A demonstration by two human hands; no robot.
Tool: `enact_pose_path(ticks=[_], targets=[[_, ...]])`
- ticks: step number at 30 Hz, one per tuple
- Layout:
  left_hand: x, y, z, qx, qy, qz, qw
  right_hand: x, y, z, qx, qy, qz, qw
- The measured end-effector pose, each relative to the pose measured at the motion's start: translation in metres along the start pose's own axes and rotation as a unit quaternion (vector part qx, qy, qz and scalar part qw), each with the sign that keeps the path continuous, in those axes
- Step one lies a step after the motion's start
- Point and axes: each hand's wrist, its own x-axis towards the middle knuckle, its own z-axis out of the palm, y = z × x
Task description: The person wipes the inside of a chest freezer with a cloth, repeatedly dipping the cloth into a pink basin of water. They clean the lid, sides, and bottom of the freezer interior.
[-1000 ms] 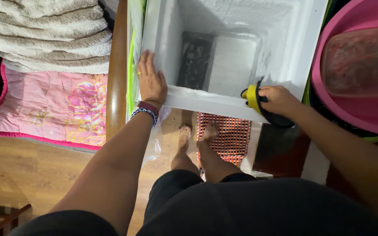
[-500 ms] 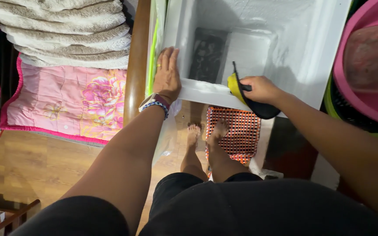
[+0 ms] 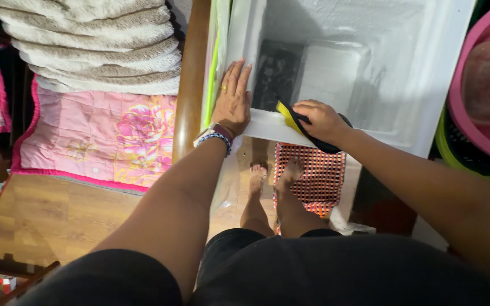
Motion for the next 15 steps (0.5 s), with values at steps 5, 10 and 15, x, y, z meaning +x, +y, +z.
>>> enact_pose_path(ticks=[5,10,15], targets=[[-0.003,-0.001,0.003,-0.024,0.041,0.002,0.999,0.022,-0.021,0.004,-0.102,-0.095,0.015,0.99],[-0.002,-0.003,0.003,-0.025,0.032,0.012,0.999,0.056,-0.037,-0.004,-0.164,-0.31,0.062,0.935],[0.001,-0.005,0.004,-0.033,0.041,0.012,0.999,0.077,-0.017,-0.005,-0.073,-0.386,0.076,0.916]])
